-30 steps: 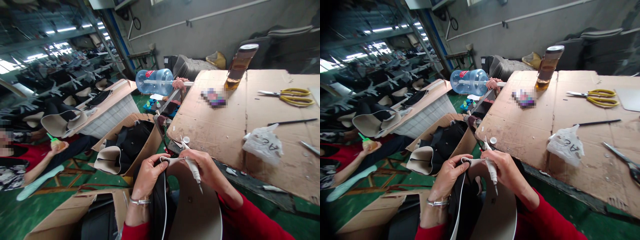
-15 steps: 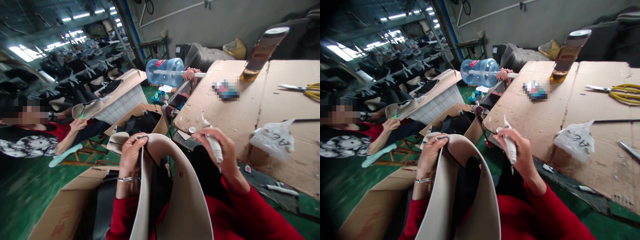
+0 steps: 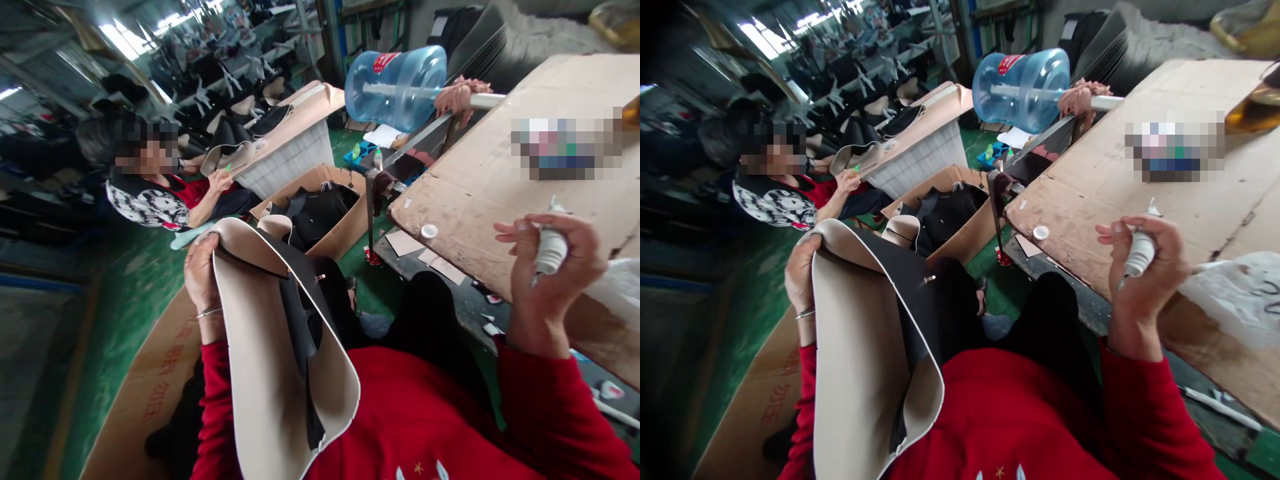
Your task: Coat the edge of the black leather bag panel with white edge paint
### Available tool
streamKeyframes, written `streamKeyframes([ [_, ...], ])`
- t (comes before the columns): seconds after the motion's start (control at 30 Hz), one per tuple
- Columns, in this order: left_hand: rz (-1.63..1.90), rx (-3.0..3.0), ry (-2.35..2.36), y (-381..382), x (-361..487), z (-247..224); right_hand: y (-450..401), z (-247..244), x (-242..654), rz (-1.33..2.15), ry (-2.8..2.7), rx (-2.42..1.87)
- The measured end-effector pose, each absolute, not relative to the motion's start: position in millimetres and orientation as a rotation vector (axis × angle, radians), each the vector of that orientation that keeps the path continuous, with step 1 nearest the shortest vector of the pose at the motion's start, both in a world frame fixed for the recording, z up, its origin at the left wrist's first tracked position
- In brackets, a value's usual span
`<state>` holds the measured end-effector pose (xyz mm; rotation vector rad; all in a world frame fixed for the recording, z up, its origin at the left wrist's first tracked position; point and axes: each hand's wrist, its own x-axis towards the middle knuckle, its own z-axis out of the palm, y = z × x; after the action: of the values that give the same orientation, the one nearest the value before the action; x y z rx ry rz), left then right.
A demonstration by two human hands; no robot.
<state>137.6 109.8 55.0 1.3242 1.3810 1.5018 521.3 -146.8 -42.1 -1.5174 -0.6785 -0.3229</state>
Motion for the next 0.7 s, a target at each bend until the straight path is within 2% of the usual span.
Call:
streamKeyframes([
  [0.23, 1.436, 1.567, 1.747, 119.5, 105.6, 76.2, -140.1, -58.9, 520.4, -0.318, -0.618, -1.586],
  [0.37, 1.661, 1.394, 1.767, 140.4, 119.0, 91.6, -140.8, -61.5, 514.5, -0.318, -0.607, -1.607],
  [0.53, 2.113, 1.003, 1.391, 191.2, 152.7, 93.5, -145.1, -61.9, 510.4, -0.274, -0.595, -1.617],
  [0.7, 2.258, 0.984, 1.093, 238.3, 176.4, 85.7, -143.6, -61.9, 510.3, -0.283, -0.624, -1.631],
])
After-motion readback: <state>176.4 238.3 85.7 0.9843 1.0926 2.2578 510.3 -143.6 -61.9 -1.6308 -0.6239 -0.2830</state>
